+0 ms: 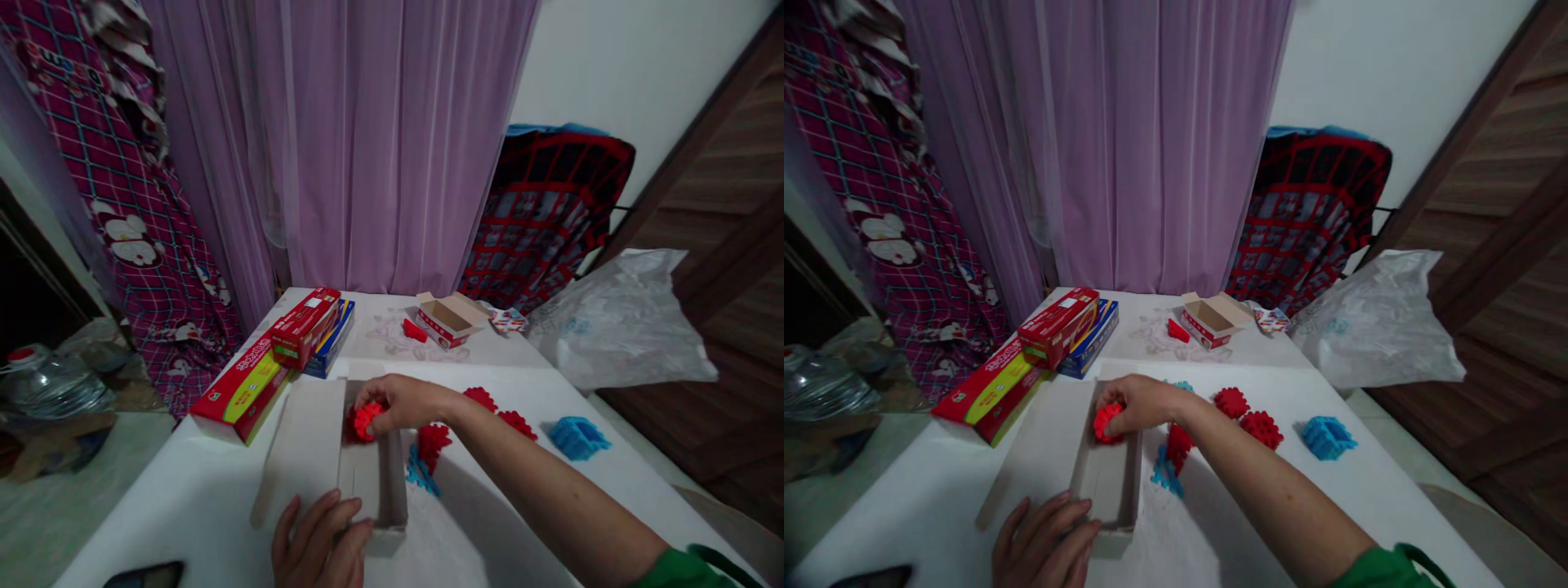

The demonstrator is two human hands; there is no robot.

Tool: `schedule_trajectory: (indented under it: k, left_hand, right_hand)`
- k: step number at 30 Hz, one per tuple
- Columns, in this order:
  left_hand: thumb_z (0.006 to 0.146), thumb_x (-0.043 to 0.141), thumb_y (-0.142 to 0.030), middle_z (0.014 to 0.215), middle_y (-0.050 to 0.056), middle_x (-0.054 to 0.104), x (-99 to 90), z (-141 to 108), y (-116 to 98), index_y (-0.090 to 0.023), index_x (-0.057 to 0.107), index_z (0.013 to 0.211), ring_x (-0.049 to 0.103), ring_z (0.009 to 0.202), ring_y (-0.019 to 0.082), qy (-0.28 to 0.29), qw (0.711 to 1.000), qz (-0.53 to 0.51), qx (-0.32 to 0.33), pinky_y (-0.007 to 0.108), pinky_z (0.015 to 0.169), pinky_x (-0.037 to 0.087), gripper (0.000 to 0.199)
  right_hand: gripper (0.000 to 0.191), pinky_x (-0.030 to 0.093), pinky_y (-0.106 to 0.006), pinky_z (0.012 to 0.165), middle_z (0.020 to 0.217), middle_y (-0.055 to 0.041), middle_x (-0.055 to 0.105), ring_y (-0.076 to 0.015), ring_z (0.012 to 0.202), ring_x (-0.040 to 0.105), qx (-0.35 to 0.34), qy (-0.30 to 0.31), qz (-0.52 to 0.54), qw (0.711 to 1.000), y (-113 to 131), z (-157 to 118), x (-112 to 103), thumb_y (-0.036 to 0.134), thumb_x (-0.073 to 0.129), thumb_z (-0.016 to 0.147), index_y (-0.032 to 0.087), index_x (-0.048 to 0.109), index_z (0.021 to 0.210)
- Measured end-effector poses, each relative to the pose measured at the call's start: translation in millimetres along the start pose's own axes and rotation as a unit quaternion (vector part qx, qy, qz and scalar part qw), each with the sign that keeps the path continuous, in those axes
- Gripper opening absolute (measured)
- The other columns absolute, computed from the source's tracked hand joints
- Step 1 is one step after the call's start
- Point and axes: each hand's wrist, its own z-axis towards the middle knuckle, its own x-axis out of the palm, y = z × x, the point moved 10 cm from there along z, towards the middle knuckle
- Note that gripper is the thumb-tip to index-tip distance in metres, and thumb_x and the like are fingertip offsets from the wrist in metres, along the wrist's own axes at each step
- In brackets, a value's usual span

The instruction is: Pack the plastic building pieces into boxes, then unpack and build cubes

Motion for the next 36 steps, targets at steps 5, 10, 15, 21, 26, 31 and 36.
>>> schedule_trajectory:
  k: [5,10,15,21,26,31,36]
  left_hand:
    - [0.086,0.060,-0.024,0.099,-0.002,0.075,-5.4,4.2,-2.7,-0.031,0.070,0.098,0.066,0.104,0.014,0.024,1.000,-0.009,0.004,0.035,0.119,0.018,0.017]
    - [0.085,0.059,-0.019,0.102,-0.002,0.076,-1.4,4.8,-7.7,-0.030,0.069,0.102,0.066,0.102,0.015,0.067,0.993,0.049,0.081,0.034,0.119,0.013,0.023]
    - [0.082,0.058,-0.016,0.103,0.000,0.076,-0.3,3.8,-11.0,-0.029,0.068,0.106,0.066,0.100,0.017,0.054,0.983,0.083,0.153,0.039,0.118,0.015,0.028]
    - [0.082,0.058,-0.019,0.101,0.001,0.076,-2.3,4.6,-11.7,-0.028,0.067,0.107,0.068,0.095,0.018,0.027,0.982,0.072,0.170,0.040,0.116,0.021,0.028]
    - [0.082,0.057,-0.020,0.099,0.001,0.076,-5.4,7.8,-13.7,-0.029,0.066,0.107,0.068,0.093,0.018,0.020,0.983,0.067,0.171,0.039,0.114,0.022,0.027]
    - [0.082,0.058,-0.019,0.100,0.003,0.076,-4.6,5.3,-12.1,-0.026,0.066,0.107,0.068,0.096,0.019,0.020,0.984,0.062,0.168,0.040,0.114,0.024,0.027]
    - [0.084,0.057,-0.017,0.103,0.003,0.076,-3.3,5.4,-10.4,-0.026,0.066,0.108,0.067,0.100,0.019,0.044,0.989,0.063,0.123,0.041,0.114,0.023,0.027]
  right_hand:
    - [0.035,0.047,-0.029,0.085,0.104,-0.0054,0.075,-0.0222,0.098,0.068,0.093,-0.204,-0.308,0.925,22.2,-25.9,-31.4,0.021,0.066,0.080,0.022,0.069,0.115]
    - [0.024,0.046,-0.027,0.078,0.099,-0.0028,0.076,-0.0201,0.092,0.069,0.126,-0.281,-0.352,0.884,16.9,-95.7,-67.4,0.027,0.058,0.086,0.025,0.074,0.103]
    - [0.025,0.046,-0.026,0.076,0.104,-0.0027,0.075,-0.0179,0.089,0.069,0.264,-0.371,-0.334,0.825,-50.2,-200.7,-126.5,0.028,0.057,0.087,0.025,0.071,0.107]
    - [0.061,0.047,-0.032,0.084,0.122,-0.0125,0.068,-0.0238,0.102,0.067,0.354,-0.360,-0.301,0.809,-119.3,-241.0,-114.9,0.043,0.064,0.083,0.021,0.050,0.138]
    - [0.074,0.047,-0.038,0.084,0.128,-0.0193,0.061,-0.0317,0.111,0.064,0.396,-0.353,-0.312,0.788,-132.5,-217.2,-77.1,0.053,0.060,0.085,0.018,0.037,0.146]
    - [0.064,0.047,-0.037,0.080,0.120,-0.0203,0.064,-0.0313,0.107,0.065,0.412,-0.364,-0.325,0.769,-136.5,-206.1,-66.2,0.042,0.059,0.088,0.015,0.039,0.143]
    - [0.058,0.046,-0.034,0.081,0.120,-0.0182,0.065,-0.0287,0.107,0.065,0.408,-0.376,-0.323,0.767,-135.5,-217.4,-70.4,0.035,0.057,0.088,0.015,0.044,0.140]
